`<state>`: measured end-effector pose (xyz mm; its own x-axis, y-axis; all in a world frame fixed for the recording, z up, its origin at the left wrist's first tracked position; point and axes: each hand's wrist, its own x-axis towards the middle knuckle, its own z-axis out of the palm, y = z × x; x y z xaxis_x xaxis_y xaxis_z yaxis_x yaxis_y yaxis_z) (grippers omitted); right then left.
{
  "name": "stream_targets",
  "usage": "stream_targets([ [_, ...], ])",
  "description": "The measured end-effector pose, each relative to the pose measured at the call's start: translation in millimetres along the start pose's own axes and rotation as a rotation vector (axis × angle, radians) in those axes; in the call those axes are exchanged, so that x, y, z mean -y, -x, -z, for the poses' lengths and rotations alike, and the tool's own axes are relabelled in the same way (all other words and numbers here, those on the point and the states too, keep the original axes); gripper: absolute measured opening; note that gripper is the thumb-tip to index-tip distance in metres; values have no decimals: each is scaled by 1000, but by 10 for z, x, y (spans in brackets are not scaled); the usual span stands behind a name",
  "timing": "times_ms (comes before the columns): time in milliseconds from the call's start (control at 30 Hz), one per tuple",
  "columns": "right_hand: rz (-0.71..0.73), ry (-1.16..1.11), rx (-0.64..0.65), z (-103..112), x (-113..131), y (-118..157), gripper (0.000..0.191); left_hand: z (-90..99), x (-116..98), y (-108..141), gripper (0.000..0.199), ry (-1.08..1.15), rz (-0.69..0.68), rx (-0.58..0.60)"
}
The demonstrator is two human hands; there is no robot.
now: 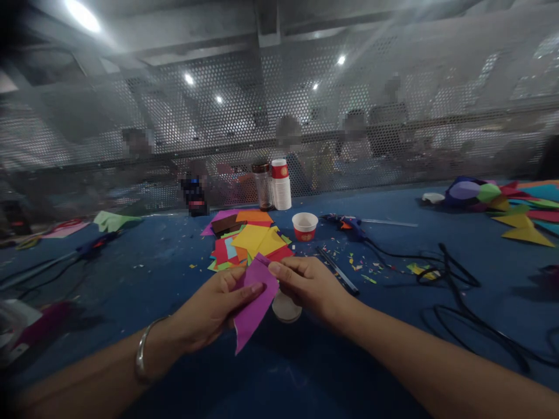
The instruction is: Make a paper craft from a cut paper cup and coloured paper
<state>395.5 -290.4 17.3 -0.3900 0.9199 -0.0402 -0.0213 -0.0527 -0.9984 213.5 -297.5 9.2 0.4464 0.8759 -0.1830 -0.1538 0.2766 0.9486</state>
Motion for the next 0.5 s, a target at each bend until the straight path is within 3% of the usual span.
stream_targets([
  [200, -14, 27, 2, 27, -30, 4, 48, 75, -2, -6, 35, -150, -17, 31],
  [500, -34, 94, -37, 42, -32, -16, 48, 86, -42, -10, 40, -116, 15, 55],
])
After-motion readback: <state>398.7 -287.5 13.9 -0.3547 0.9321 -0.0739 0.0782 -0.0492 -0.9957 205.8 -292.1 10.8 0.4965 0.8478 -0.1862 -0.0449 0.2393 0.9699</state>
